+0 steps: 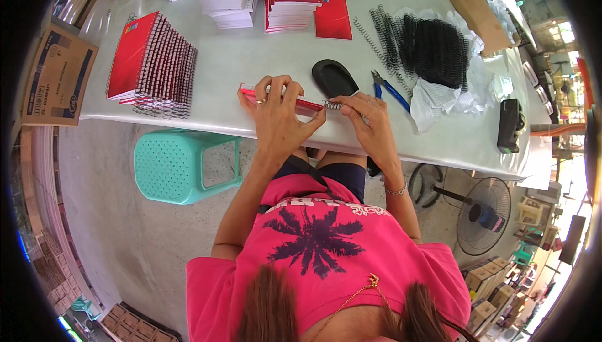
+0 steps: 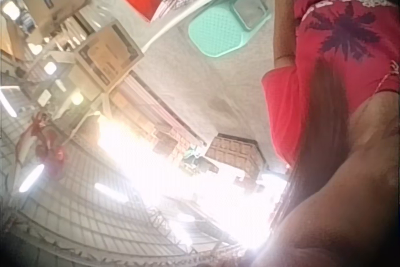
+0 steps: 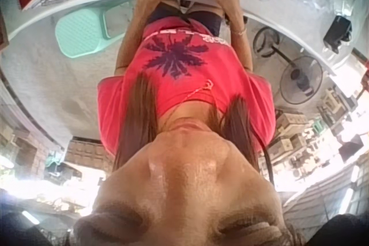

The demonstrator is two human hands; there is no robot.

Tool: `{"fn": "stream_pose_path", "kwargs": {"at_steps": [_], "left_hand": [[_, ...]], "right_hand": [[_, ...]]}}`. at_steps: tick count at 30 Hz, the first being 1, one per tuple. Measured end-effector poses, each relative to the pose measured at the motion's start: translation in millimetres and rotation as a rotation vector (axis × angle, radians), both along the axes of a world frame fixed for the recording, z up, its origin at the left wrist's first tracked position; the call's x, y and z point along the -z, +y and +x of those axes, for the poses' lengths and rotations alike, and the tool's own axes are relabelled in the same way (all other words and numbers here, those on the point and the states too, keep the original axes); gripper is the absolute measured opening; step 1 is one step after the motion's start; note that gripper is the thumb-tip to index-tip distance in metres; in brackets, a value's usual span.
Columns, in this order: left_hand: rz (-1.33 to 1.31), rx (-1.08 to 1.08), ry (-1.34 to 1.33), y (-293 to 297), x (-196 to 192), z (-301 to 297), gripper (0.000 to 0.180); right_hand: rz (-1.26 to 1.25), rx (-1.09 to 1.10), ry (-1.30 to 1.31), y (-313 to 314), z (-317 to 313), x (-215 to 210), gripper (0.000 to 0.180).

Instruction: The person binds notebooks by threading a spiral coil through the pre-punched holes of a notebook, then uses pliers to trim and crimp the end of the coil before placing the finished notebook onto a stack.

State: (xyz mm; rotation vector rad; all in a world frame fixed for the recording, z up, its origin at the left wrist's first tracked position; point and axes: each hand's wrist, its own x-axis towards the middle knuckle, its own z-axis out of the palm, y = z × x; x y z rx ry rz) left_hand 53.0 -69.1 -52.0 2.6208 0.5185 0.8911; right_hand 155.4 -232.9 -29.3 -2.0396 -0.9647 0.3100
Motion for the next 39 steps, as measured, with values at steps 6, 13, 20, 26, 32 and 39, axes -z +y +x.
{"fn": "stream_pose_path", "kwargs": {"at_steps": [6, 13, 20, 26, 32, 39], "left_hand": [[-0.009, -0.018, 0.049, -0.3, -1.3, -0.4, 0.043], [-0.012, 0.003, 0.133, 3.4, -8.7, -2.0, 0.043], [-0.037, 0.065, 0.152, 14.7, -7.6, -7.3, 0.041], [-0.263, 0.027, -0.221, 16.5, -4.6, -9.4, 0.046], [-0.494, 0.049, -0.205, 14.0, 2.4, -11.5, 0.058], [-0.548, 0.255, -0.088, 48.0, 5.7, -26.4, 0.057]], "right_hand": [[0.189, 0.112, 0.096, 2.0, -13.0, -9.3, 0.018], [0.052, 0.021, -0.106, 4.8, -4.8, -1.4, 0.015], [0.068, 0.073, -0.255, 21.2, -10.5, -8.0, 0.012], [0.055, 0.095, -0.332, 25.8, -7.6, -7.4, 0.011], [0.017, 0.027, -0.268, 26.6, -8.8, -12.0, 0.012], [-0.07, -0.19, -0.111, 13.2, 46.0, -17.6, 0.035]]}}
